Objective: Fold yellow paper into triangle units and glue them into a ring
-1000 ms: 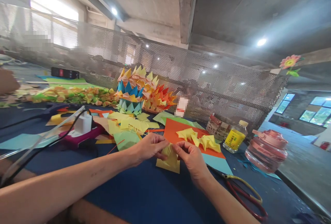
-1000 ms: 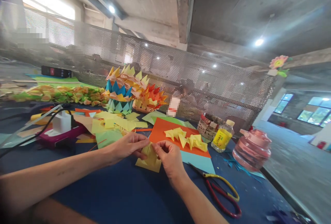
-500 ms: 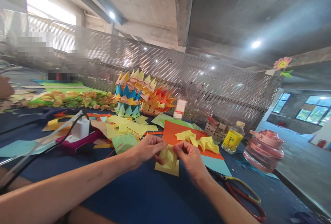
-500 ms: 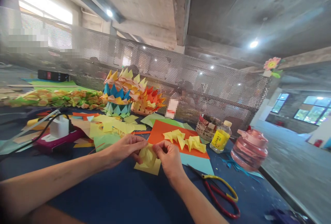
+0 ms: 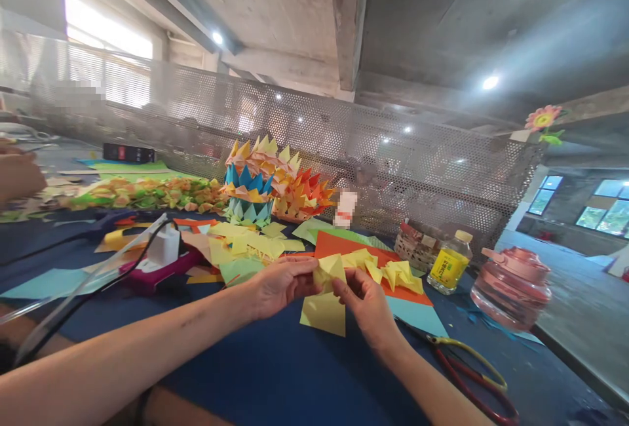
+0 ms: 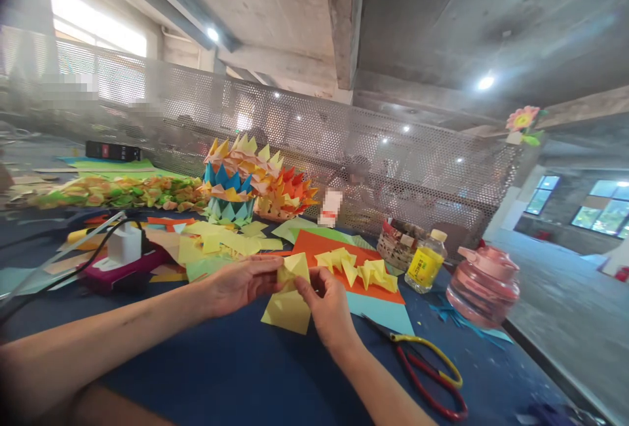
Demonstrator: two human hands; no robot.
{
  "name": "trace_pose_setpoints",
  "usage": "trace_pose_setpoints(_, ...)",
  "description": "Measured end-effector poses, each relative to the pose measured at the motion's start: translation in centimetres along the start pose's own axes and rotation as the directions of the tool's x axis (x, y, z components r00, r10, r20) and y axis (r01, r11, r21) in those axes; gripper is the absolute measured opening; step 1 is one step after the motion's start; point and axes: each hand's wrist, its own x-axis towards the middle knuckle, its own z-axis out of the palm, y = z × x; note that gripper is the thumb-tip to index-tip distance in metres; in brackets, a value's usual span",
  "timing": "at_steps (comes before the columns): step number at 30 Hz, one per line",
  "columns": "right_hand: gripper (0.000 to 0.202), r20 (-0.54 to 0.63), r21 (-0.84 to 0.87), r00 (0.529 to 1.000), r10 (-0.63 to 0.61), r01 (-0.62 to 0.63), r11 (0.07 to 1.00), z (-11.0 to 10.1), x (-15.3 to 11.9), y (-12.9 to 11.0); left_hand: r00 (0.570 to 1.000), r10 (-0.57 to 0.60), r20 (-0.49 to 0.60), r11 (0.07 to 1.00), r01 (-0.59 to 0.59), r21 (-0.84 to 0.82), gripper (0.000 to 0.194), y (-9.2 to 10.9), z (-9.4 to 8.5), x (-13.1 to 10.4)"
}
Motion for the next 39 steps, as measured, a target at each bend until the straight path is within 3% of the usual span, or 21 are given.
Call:
trace_pose_setpoints(4, 0.043, -0.015, -0.046, 1.000, -0.013, 0.012, 0.999, -0.4, 0.2, 0.2, 1.000, 0.004, 0.016, 1.000, -0.004, -0.003, 0.013, -0.1, -0.1, 0.0)
trace_pose_setpoints(9, 0.038, 0.002, -0.055, 1.000, -0.031, 0.031, 0.998, -0.5, 0.0, 0.2, 0.990, 0.119, 0.081, 0.986, -0.127, 0.104, 0.025, 0.1, -0.4, -0.1)
trace_pose_setpoints(15, 0.029, 0.029, -0.133, 0.997, -0.078, 0.081, 0.988, -0.5, -0.3, 0.1, 0.968, 0.216, 0.128, 0.900, -0.249, 0.358, 0.030, -0.1, -0.9, 0.3)
trace_pose_setpoints(17, 0.025, 0.009, -0.247, 0.989, -0.147, 0.144, 0.958, -0.5, -0.3, 0.0, 0.939, 0.308, 0.152, 0.800, -0.342, 0.493, 0.025, -0.1, -0.9, 0.4)
trace_pose_setpoints(20, 0.018, 0.020, -0.422, 0.962, -0.272, 0.255, 0.870, -0.7, -0.3, -0.1, 0.848, 0.480, 0.225, 0.535, -0.486, 0.691, 0.017, 0.0, -1.0, 0.2)
trace_pose_setpoints(22, 0.016, 0.069, -0.495, 0.939, -0.336, 0.324, 0.806, -0.9, -0.3, 0.0, 0.799, 0.526, 0.293, 0.372, -0.526, 0.765, 0.013, 0.1, -1.1, -0.1)
trace_pose_setpoints(26, 0.012, 0.162, -0.583, 0.913, -0.376, 0.395, 0.710, -1.2, -0.2, 0.5, 0.790, 0.468, 0.396, 0.223, -0.539, 0.813, 0.004, 0.0, -1.4, -0.3)
trace_pose_setpoints(31, 0.010, 0.251, -0.620, 0.905, -0.345, 0.424, 0.661, -1.3, -0.3, 0.4, 0.788, 0.357, 0.503, 0.117, -0.571, 0.812, 0.012, -0.1, -1.8, -0.4)
trace_pose_setpoints(36, 0.012, 0.452, -0.628, 0.831, -0.324, 0.555, 0.545, -1.5, -0.5, 0.1, 0.762, 0.264, 0.592, 0.049, -0.623, 0.781, 0.021, 0.1, -2.0, -0.6)
trace_pose_setpoints(39, 0.014, 0.496, -0.628, 0.815, -0.300, 0.575, 0.524, -1.8, -0.6, 0.1, 0.762, 0.213, 0.611, 0.053, -0.634, 0.772, 0.018, 0.1, -2.0, -0.7)
